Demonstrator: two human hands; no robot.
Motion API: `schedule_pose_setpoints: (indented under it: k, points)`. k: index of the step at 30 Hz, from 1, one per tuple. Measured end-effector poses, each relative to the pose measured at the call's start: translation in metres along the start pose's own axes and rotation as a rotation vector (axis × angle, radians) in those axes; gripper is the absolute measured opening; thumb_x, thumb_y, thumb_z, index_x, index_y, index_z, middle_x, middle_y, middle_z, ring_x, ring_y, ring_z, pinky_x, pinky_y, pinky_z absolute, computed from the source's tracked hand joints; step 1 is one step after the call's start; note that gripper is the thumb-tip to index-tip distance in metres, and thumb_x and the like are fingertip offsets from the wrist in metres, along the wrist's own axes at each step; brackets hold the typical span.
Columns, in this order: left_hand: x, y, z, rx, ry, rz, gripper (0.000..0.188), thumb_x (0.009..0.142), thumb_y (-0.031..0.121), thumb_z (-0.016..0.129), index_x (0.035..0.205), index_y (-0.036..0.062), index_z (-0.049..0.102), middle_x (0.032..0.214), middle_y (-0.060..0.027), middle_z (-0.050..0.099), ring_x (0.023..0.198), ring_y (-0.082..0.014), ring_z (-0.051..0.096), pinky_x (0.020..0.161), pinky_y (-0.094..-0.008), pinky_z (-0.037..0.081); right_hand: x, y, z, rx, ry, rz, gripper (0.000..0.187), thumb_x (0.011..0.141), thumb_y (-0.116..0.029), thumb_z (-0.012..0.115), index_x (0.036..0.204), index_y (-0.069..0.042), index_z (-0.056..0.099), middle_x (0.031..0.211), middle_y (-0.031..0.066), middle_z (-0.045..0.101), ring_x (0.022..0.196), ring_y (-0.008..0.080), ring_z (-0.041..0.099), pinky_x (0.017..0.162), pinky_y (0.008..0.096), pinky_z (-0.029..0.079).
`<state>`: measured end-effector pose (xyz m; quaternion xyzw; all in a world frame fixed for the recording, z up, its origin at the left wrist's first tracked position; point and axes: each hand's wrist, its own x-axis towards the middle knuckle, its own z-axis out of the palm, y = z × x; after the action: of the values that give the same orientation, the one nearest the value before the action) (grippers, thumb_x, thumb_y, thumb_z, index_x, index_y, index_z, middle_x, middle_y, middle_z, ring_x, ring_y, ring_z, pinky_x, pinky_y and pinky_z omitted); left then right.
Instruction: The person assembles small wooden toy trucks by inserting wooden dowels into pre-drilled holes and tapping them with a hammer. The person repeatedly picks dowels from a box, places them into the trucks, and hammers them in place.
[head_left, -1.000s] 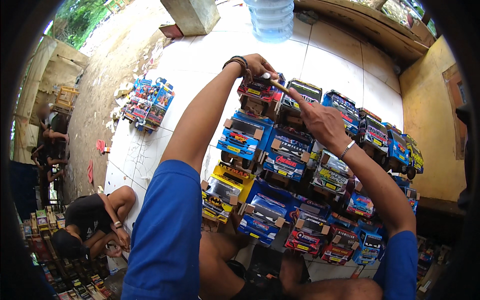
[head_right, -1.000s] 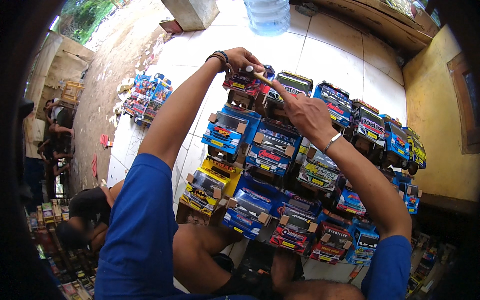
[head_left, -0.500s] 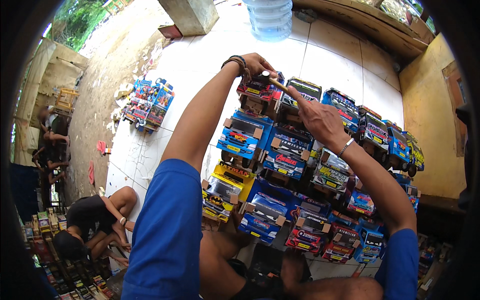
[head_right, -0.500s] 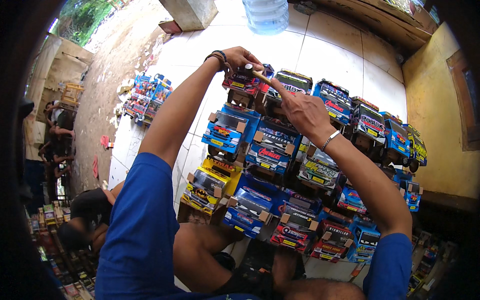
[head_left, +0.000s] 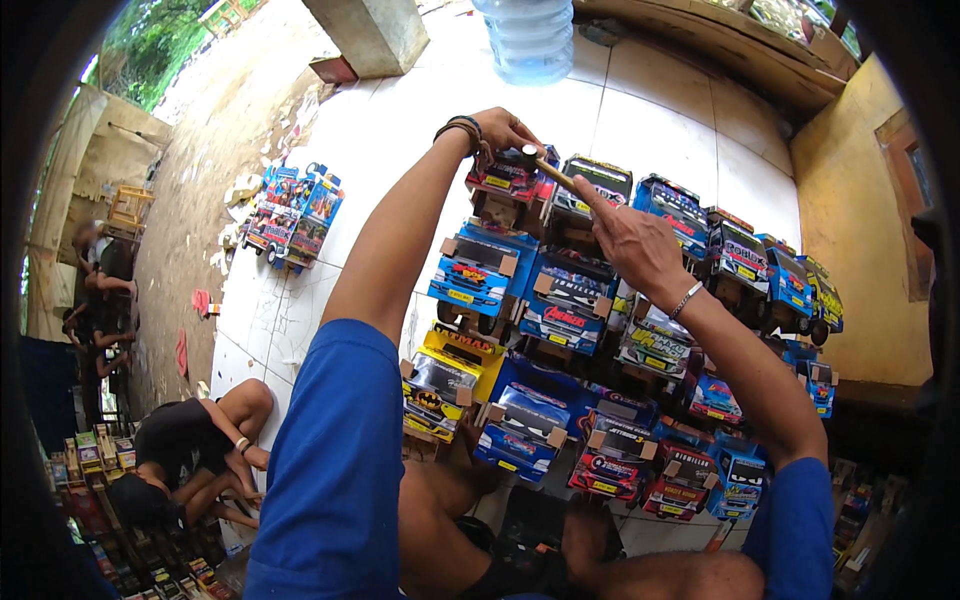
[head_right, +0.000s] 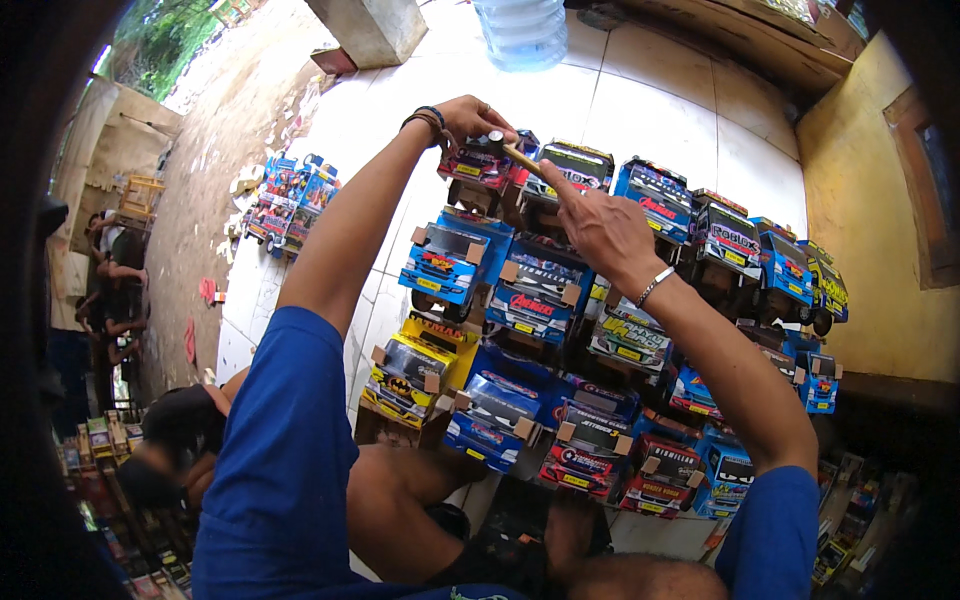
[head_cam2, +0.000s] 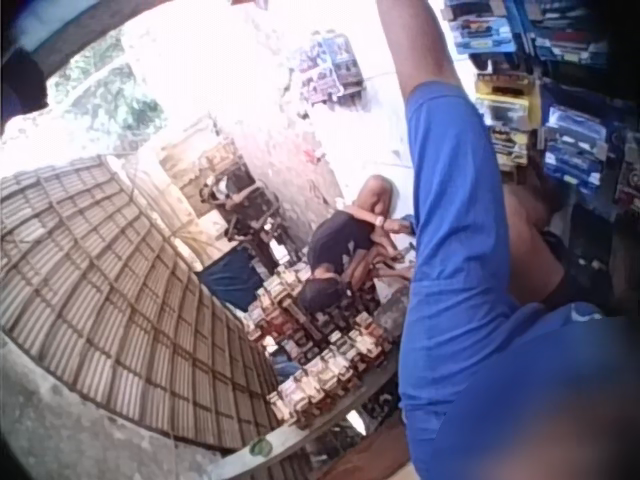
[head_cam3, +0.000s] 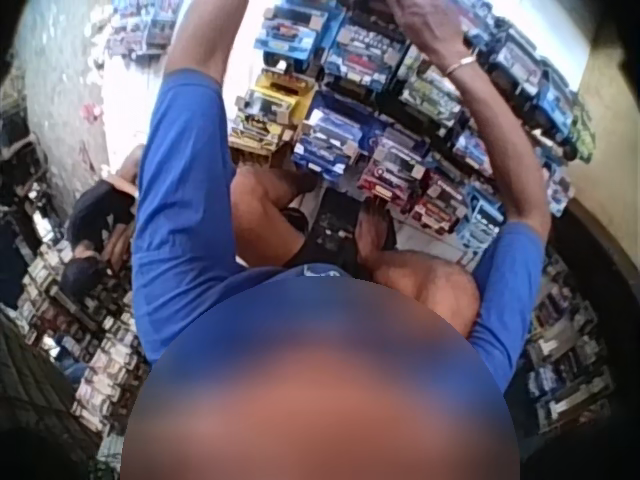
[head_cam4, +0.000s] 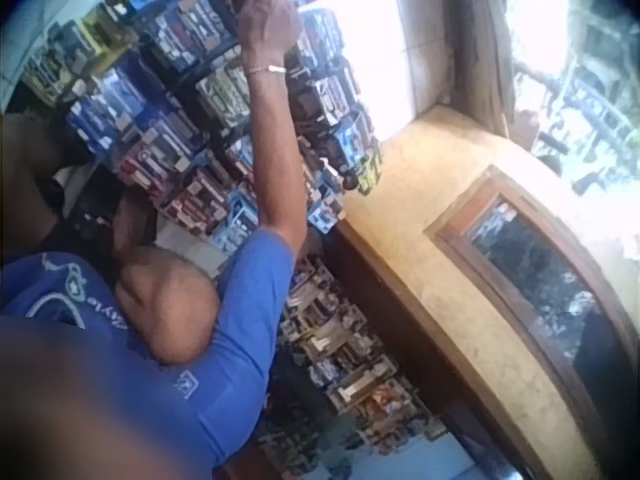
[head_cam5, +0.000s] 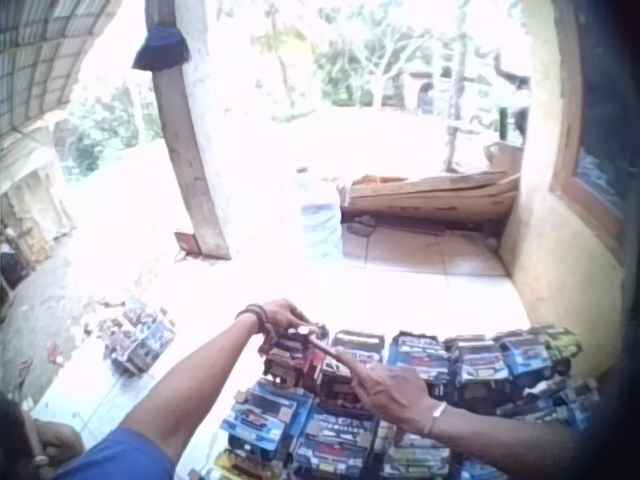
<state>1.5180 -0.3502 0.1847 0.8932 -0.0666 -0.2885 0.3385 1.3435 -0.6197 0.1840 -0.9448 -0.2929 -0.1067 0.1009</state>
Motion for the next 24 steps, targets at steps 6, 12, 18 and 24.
schedule_pose_setpoints:
  k: [6, 12, 18, 24]
  points:
    - [-0.005, 0.001, 0.003, 0.066, 0.071, 0.093, 0.045, 0.082, 0.032, 0.083, 0.119, 0.0093, 0.073, 0.106, -0.0096, 0.076, 0.099, -0.0188, 0.069, 0.090, -0.0321, 0.054, -0.002, 0.004, -0.008, 0.056, 0.016, 0.037, 0.065, 0.101, -0.023, 0.054, 0.159, -0.027, 0.026, 0.068, 0.0089, 0.061, 0.053, 0.0248, 0.059, 0.052, 0.0420, 0.048]
    - [-0.050, 0.008, 0.011, -0.005, 0.173, 0.148, 0.044, 0.092, 0.034, 0.073, 0.130, 0.0125, 0.067, 0.107, -0.0084, 0.075, 0.089, -0.0156, 0.072, 0.084, -0.0316, 0.057, -0.013, 0.004, -0.034, 0.180, 0.073, 0.155, 0.057, 0.102, -0.022, 0.051, 0.156, -0.029, 0.034, 0.062, 0.0127, 0.059, 0.057, 0.0293, 0.062, 0.057, 0.0453, 0.050]
    - [-0.192, -0.021, 0.024, -0.021, 0.348, 0.253, 0.043, 0.099, 0.042, 0.062, 0.134, 0.0152, 0.064, 0.105, -0.0062, 0.075, 0.087, -0.0130, 0.072, 0.067, -0.0280, 0.059, -0.040, -0.016, -0.060, 0.351, -0.080, 0.257, 0.052, 0.105, -0.020, 0.049, 0.155, -0.030, 0.039, 0.092, 0.0141, 0.072, 0.069, 0.0194, 0.065, 0.068, 0.0393, 0.051]
    - [-0.439, -0.112, 0.094, -0.266, 0.096, -0.122, 0.038, 0.099, 0.042, 0.062, 0.115, 0.0100, 0.073, 0.092, 0.0012, 0.075, 0.078, -0.0058, 0.066, 0.060, -0.0248, 0.052, -0.093, -0.102, -0.098, 0.533, -0.059, -0.181, 0.052, 0.103, -0.015, 0.052, 0.153, -0.023, 0.043, 0.097, 0.0184, 0.071, 0.070, 0.0254, 0.065, 0.069, 0.0393, 0.053]
